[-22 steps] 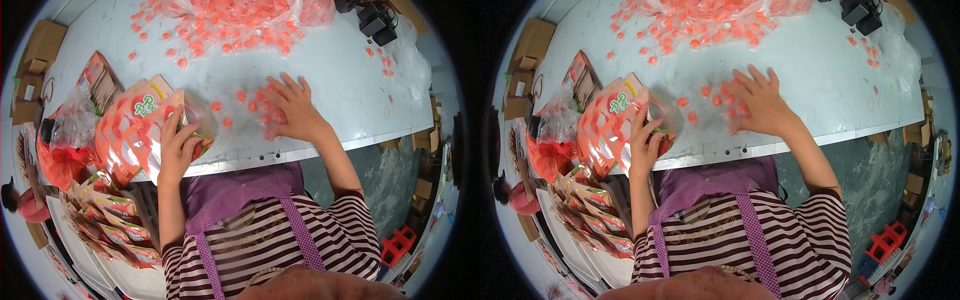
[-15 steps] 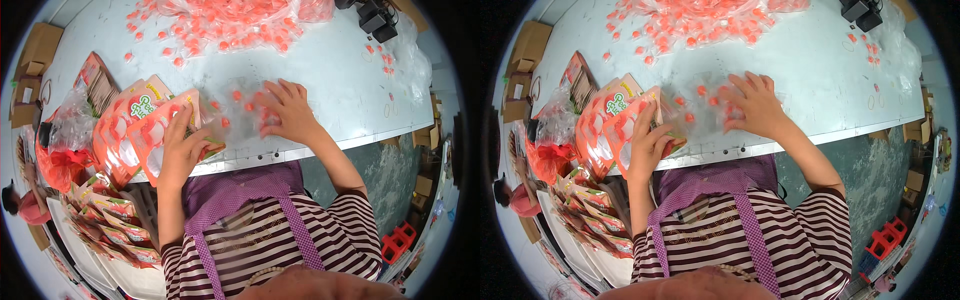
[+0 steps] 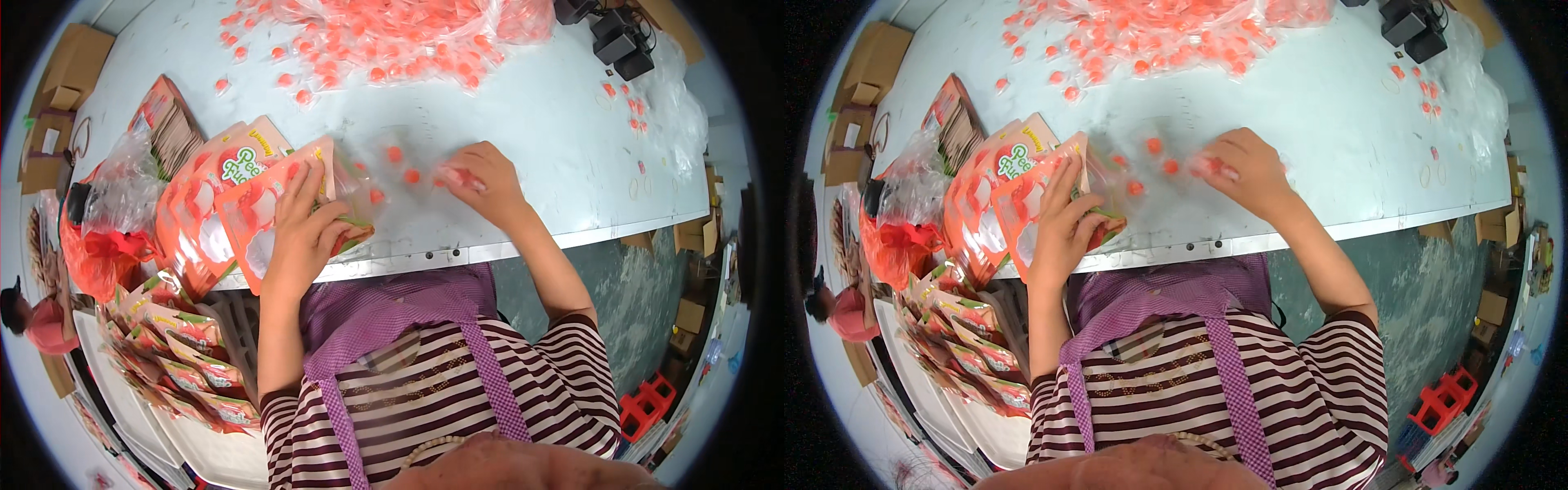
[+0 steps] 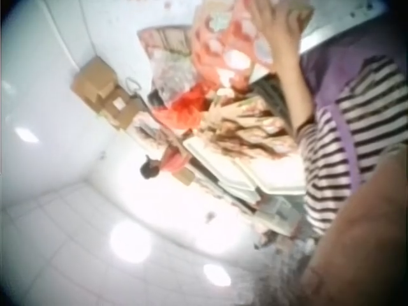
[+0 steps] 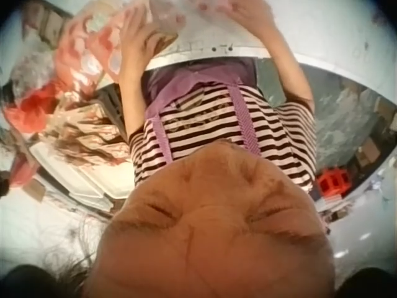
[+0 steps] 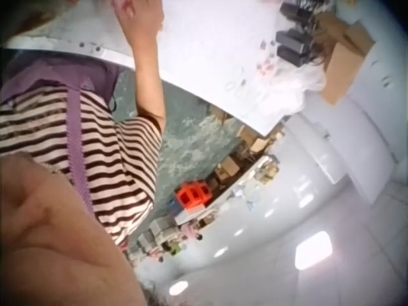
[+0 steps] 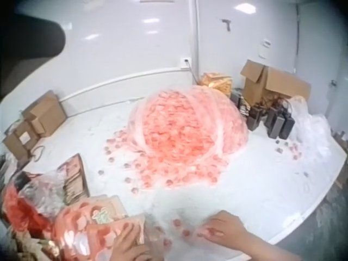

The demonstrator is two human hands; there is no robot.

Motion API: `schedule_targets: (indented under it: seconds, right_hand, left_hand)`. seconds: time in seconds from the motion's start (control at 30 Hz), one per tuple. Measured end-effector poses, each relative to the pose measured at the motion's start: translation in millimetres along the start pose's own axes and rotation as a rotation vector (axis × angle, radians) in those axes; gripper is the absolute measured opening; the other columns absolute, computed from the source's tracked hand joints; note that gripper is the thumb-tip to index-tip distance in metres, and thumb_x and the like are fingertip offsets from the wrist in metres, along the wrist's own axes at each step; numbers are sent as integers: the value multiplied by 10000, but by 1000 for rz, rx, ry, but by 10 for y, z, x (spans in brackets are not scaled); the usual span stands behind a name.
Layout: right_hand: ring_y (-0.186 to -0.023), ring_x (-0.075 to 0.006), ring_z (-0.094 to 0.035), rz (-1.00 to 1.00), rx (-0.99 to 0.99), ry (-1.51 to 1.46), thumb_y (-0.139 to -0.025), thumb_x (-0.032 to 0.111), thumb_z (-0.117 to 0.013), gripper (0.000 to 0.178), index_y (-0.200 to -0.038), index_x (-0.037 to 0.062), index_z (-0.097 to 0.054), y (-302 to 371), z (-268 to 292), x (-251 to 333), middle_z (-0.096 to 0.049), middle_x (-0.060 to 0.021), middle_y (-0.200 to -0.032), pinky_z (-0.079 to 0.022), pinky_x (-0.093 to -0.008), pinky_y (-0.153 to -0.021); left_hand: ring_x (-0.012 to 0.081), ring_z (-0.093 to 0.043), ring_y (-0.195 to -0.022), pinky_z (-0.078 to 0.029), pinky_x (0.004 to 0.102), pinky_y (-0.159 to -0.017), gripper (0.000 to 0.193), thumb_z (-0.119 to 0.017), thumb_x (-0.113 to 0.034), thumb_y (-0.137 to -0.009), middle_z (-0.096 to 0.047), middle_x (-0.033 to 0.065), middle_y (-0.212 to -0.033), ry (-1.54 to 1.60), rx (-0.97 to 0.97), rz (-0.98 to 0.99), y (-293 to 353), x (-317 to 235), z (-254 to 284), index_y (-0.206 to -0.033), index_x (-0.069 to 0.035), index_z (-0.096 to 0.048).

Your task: Placing pink heart-shaped candies into small individual pouches, sealing them, and organizing them in a tray.

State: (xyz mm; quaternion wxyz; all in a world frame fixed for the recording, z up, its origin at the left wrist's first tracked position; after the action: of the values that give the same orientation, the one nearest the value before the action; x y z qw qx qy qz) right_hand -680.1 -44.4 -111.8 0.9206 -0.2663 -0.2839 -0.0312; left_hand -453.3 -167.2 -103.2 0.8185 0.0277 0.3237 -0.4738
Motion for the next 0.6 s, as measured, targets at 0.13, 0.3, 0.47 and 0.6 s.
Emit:
schedule_targets:
  seconds: [0.13, 0.3, 0.47, 0.6]
  right_hand:
    - [-778, -198, -612, -175, -46, -338, -736, 120, -779, 221, -919, 54, -676, -137, 18, 37, -644, -57, -861, -496, -289, -688]
    - [-772, -120, -591, -505, 102, -919, -759, 126, -785, 221, -919, 33, -665, -239, -409, 345, -642, -37, -851, -481, -269, -682]
    - [-779, -117, -585, -593, 249, -894, -794, 180, -760, 256, -994, 63, -650, -304, -732, 401, -632, -32, -874, -483, -274, -687]
    - [-859, -214, -605, -112, 310, -254, -812, 277, -721, 299, -1024, 83, -641, -432, -712, 483, -635, -69, -937, -498, -352, -742]
  left_hand:
    - [373, -343, -1375, -296, 472, -1097, 160, -729, -108, -747, -423, 155, -1462, 63, -7, -15, 7, -27, 9, -901, -90, -689]
    - [370, -353, -1370, -305, 465, -1093, 145, -734, -85, -736, -465, 162, -1426, 33, 8, -31, -30, -60, -58, -867, -80, -673]
    - [373, -411, -1333, -332, 465, -1078, 137, -737, -62, -718, -507, 175, -1385, 251, -88, -18, -67, 39, -111, -815, -60, -640]
    - [372, -456, -1301, -339, 475, -1074, 134, -733, -53, -710, -520, 212, -1360, 425, -98, -19, -68, 89, -249, -791, -58, -627]
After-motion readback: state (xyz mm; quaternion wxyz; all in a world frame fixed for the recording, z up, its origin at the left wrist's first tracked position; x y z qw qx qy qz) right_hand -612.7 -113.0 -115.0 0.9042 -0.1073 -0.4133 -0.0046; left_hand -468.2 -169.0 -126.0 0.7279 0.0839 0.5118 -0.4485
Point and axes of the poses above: each hand's wrist, its own y-axis away from the middle knuckle, its own z-axis out of the back of the hand, x = y × z, the point moved 7 cm from there along -y, towards the middle knuckle
